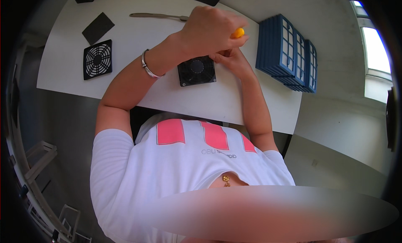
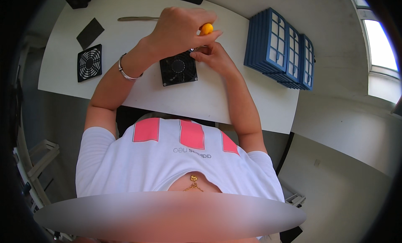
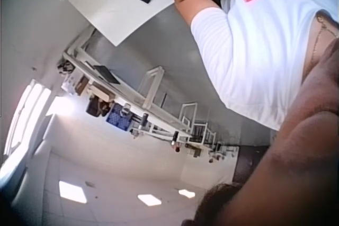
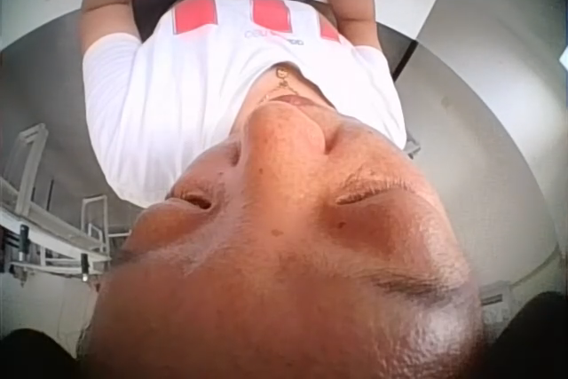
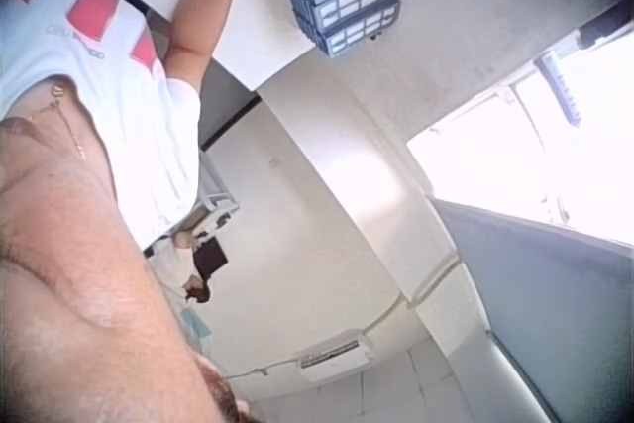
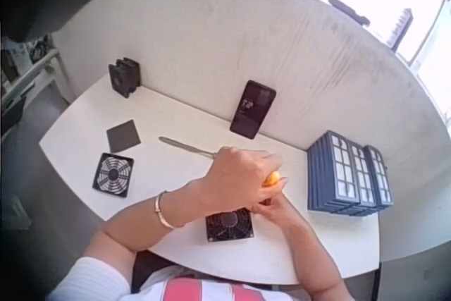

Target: Repairing or assembling a computer cooling fan using a screwdriver and tweezers on a workspace desk.

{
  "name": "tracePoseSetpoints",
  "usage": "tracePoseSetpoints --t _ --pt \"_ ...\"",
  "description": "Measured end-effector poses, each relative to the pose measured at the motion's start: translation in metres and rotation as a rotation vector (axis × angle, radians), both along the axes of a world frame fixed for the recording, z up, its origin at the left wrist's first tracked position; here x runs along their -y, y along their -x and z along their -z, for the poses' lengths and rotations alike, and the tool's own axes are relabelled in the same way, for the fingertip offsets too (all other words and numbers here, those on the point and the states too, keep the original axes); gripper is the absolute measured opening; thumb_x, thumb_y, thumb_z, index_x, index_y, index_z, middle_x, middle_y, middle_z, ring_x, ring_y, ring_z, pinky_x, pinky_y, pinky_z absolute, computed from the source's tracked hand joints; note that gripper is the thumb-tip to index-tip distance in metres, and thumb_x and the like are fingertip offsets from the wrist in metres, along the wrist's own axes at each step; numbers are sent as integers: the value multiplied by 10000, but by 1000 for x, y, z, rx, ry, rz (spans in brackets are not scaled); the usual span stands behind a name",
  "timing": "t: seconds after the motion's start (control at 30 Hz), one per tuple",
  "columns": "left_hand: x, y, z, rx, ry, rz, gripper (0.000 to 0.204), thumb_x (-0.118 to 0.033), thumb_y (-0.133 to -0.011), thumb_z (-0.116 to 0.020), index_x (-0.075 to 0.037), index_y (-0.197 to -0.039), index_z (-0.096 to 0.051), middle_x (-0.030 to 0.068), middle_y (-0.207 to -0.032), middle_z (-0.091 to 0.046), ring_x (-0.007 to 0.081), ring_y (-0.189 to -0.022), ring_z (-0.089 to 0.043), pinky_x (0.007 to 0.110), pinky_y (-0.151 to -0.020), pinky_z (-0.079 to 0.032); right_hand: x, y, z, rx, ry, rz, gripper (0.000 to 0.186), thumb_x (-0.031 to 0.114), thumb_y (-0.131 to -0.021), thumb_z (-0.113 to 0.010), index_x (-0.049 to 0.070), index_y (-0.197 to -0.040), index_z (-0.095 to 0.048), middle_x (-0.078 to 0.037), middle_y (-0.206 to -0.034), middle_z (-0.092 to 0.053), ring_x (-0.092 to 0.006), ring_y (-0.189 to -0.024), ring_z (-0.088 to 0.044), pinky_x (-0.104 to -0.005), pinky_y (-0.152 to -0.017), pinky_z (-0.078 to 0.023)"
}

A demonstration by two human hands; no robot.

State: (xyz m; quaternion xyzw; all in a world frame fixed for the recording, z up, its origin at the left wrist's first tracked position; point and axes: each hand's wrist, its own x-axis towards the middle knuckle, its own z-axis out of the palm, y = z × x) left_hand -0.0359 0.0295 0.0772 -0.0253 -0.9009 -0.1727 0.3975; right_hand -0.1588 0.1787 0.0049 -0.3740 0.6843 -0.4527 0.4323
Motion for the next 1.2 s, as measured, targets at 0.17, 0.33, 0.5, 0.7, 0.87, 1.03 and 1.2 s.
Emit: tracePoseSetpoints --t 0.17,0.33,0.5,0.7,0.87,1.03,1.2 --pt "21 -24 -35 63 -92 -63 267 -332 -857 -722 -76 -842 -649 124 -683 -664 289 -632 -686 391 -574 -530 7 -7 -3 -14 28 -23 171 88 -922 -711 25 -1068 -648 -18 -827 -680 -75 -748 -594 -254 -723 -485" --pt "32 -47 -43 180 -84 -138 296 -342 -859 -743 -71 -836 -624 76 -655 -628 235 -594 -642 337 -550 -497 6 -7 3 -25 86 37 157 85 -920 -716 23 -1057 -673 -11 -801 -687 -78 -728 -618 -244 -678 -510" --pt "34 -79 -11 103 -221 -236 294 -313 -870 -785 -55 -943 -665 57 -780 -675 149 -661 -663 234 -616 -516 6 -5 2 -146 81 81 120 88 -893 -738 34 -996 -709 -22 -822 -715 -105 -766 -692 -253 -685 -541" --pt "23 -114 7 138 -354 -336 274 -229 -833 -832 -30 -929 -669 49 -806 -683 121 -687 -645 227 -647 -515 5 -8 -8 -251 96 55 106 80 -904 -725 14 -986 -708 -20 -837 -700 -81 -765 -645 -242 -705 -524" --pt "22 -115 9 91 -344 -309 266 -203 -830 -837 -25 -933 -667 40 -793 -666 106 -664 -604 224 -645 -503 4 -10 0 -319 173 57 123 63 -918 -699 10 -1026 -725 -52 -880 -728 -102 -809 -676 -268 -753 -549" --pt "20 -115 3 82 -292 -312 284 -219 -813 -847 -28 -898 -656 59 -812 -672 140 -680 -660 234 -620 -531 3 -8 4 -470 277 -7 146 56 -919 -691 20 -1055 -730 -68 -923 -735 -139 -823 -693 -275 -793 -556" --pt "17 -111 1 87 -247 -298 283 -210 -809 -851 -25 -903 -658 61 -817 -677 144 -669 -665 236 -619 -532 4 -12 -2 -435 246 -4 144 99 -916 -707 13 -1032 -712 -68 -908 -724 -142 -814 -694 -263 -758 -543"
